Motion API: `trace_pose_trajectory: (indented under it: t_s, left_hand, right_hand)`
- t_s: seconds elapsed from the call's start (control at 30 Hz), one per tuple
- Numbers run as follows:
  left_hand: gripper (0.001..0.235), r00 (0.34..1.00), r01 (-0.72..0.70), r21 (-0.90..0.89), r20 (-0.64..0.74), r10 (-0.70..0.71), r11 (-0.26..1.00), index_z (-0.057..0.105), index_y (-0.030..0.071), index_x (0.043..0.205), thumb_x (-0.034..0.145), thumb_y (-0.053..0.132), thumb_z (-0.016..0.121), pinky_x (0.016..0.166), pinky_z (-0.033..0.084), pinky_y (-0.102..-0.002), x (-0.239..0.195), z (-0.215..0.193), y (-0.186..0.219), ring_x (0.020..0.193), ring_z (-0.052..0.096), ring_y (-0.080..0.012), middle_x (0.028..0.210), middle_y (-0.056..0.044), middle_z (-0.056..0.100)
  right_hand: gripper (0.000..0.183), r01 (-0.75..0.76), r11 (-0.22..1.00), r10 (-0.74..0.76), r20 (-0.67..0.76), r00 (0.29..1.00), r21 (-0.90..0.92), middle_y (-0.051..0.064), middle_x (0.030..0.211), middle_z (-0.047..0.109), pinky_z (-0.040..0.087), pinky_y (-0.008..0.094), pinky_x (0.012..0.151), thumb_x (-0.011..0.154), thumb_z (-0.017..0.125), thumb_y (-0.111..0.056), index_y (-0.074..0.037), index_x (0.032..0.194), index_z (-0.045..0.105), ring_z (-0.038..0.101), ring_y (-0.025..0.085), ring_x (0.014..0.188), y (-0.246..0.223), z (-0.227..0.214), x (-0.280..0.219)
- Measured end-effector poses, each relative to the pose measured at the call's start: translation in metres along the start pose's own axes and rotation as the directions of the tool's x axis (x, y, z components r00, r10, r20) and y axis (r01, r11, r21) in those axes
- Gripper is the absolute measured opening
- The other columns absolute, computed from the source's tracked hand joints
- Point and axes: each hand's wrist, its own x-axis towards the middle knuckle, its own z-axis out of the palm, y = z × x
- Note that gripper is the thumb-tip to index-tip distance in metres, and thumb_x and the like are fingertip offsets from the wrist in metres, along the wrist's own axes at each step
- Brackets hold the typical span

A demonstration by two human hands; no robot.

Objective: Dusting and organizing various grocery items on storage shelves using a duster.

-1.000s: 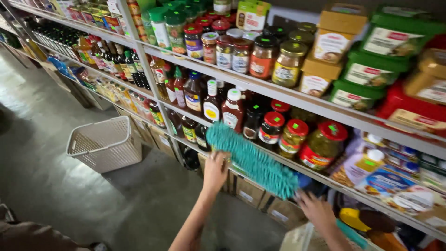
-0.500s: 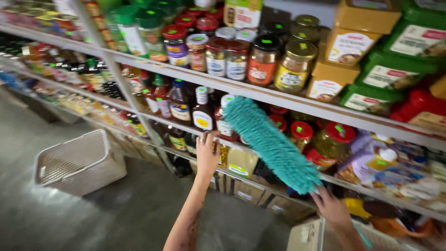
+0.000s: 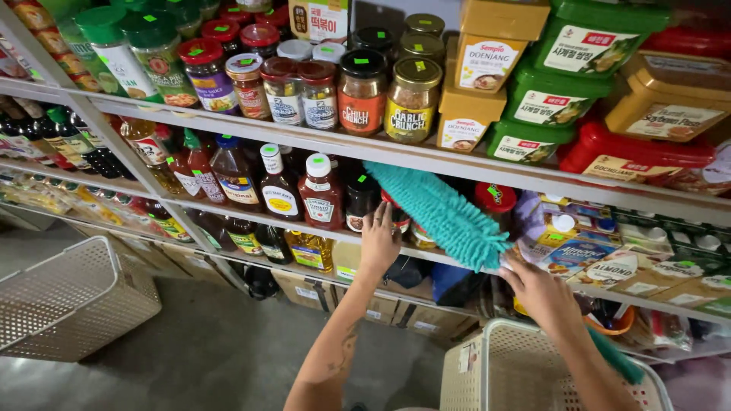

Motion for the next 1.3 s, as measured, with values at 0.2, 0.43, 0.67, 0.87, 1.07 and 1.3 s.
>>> trace_pose_trajectory:
  t_s: [0.2,0.43,0.67,0.87,1.07,1.3]
  left_hand:
    - [0.08,0.998,0.052,0.066,0.028,-0.054,0.997,0.04,-0.002,0.152,0.081,0.015,0.072,0.109,0.039,-0.051,-0.004,0.001,0.005,0.13,0.044,-0.0427,0.154,-0.018,0.046]
    - [0.082,0.997,0.037,0.084,0.068,-0.043,0.996,0.039,0.001,0.155,0.082,0.015,0.074,0.109,0.04,-0.05,-0.008,0.002,0.001,0.132,0.044,-0.0423,0.157,-0.017,0.044]
    - [0.083,0.999,-0.028,0.082,0.017,0.027,0.996,0.04,-0.001,0.153,0.081,0.018,0.076,0.114,0.039,-0.05,-0.016,0.007,0.007,0.134,0.043,-0.0427,0.155,-0.02,0.044]
    - [0.093,0.997,0.038,0.099,0.064,-0.044,0.994,0.034,0.001,0.154,0.075,0.022,0.08,0.11,0.033,-0.055,-0.008,-0.003,0.057,0.134,0.037,-0.0476,0.153,-0.02,0.041]
    - [0.089,0.999,-0.041,-0.023,0.023,0.041,0.999,0.031,0.001,0.156,0.082,0.019,0.077,0.117,0.031,-0.056,-0.008,0.02,0.102,0.138,0.039,-0.0452,0.157,-0.022,0.039]
    - [0.074,0.887,-0.39,-0.363,0.097,0.451,0.846,0.038,0.003,0.156,0.092,0.018,0.071,0.119,0.032,-0.058,-0.063,0.038,0.251,0.146,0.038,-0.0477,0.159,-0.028,0.037]
  right_hand:
    - [0.049,-0.203,0.979,0.196,0.285,0.938,-0.005,0.016,0.077,0.076,0.061,0.04,0.057,0.106,0.039,-0.047,-0.028,0.149,0.052,0.077,0.028,0.06,-0.011,-0.009,0.013]
    - [0.05,-0.172,0.983,0.177,0.105,0.979,-0.059,0.016,0.086,0.078,0.062,0.051,0.067,0.103,0.047,-0.054,-0.029,0.145,0.058,0.077,0.037,0.079,0.019,0.001,-0.012]
    - [0.049,-0.268,0.963,0.263,0.109,0.959,0.031,0.012,0.096,0.078,0.061,0.046,0.072,0.093,0.056,-0.053,-0.033,0.137,0.064,0.076,0.032,0.08,0.054,-0.001,-0.085]
    - [0.042,-0.225,0.971,0.225,0.008,0.974,0.078,0.016,0.094,0.077,0.059,0.046,0.071,0.092,0.065,-0.047,-0.025,0.127,0.071,0.075,0.036,0.084,0.079,-0.011,-0.138]
    - [0.039,-0.167,0.962,0.189,-0.084,0.978,0.218,0.016,0.089,0.076,0.058,0.042,0.072,0.09,0.065,-0.042,-0.02,0.123,0.07,0.076,0.031,0.08,0.085,-0.039,-0.182]
    - [0.039,-0.308,0.713,0.466,-0.098,0.88,0.63,0.01,0.075,0.06,0.044,0.031,0.054,0.098,0.062,-0.035,-0.006,0.124,0.066,0.057,0.017,0.059,0.183,-0.007,-0.286]
